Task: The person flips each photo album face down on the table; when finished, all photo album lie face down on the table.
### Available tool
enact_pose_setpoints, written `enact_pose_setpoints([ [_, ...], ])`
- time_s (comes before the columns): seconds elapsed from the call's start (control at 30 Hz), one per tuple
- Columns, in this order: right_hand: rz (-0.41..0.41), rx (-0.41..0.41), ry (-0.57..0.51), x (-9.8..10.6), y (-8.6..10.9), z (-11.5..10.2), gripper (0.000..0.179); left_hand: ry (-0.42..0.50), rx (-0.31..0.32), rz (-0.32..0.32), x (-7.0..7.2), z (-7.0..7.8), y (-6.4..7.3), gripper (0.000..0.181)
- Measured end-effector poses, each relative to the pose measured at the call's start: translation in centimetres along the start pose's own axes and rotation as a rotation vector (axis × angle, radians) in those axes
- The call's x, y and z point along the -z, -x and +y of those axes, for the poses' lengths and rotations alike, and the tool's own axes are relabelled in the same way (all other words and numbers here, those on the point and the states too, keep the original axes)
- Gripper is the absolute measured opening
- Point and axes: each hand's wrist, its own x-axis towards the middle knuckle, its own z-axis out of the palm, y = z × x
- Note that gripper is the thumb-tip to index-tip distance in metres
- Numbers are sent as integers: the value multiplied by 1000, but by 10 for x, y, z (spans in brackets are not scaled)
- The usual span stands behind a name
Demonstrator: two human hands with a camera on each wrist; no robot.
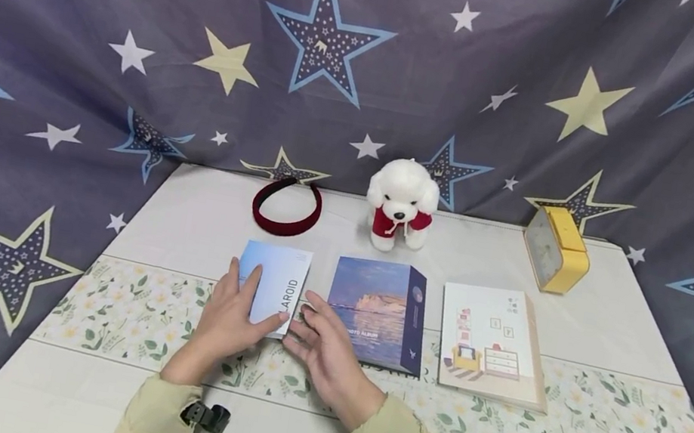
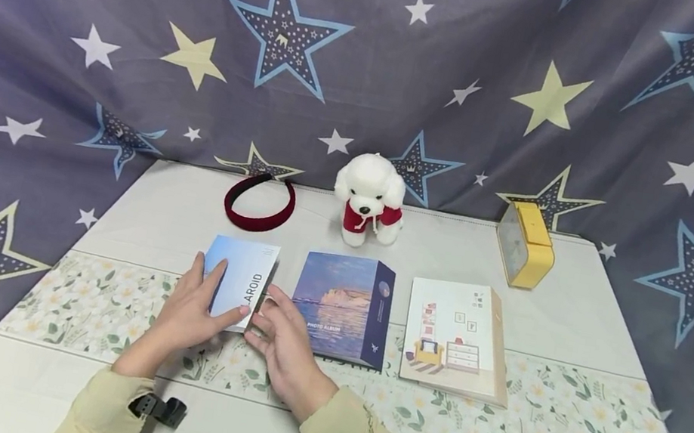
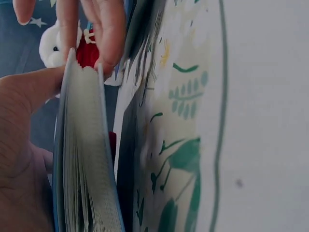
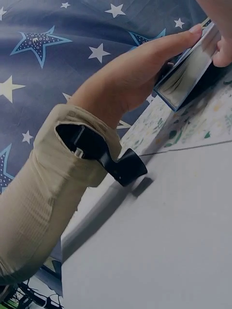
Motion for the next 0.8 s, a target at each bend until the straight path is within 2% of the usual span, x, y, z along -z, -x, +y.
enact_pose_setpoints([
  [0.17,-12,3,-20,-2,0,-3,60,-19,-17,21,0,2,2,101],
  [0.4,-43,9,-17,-3,-2,-6,68,53,4,-1,2,6,2,105],
  [0.53,-67,30,31,-5,-2,-6,67,90,17,-15,4,9,3,107],
  [0.67,-85,52,74,-7,-2,-6,64,150,26,-27,8,12,3,107],
  [0.8,-92,67,101,-8,-3,-7,65,256,60,-70,13,13,4,106],
])
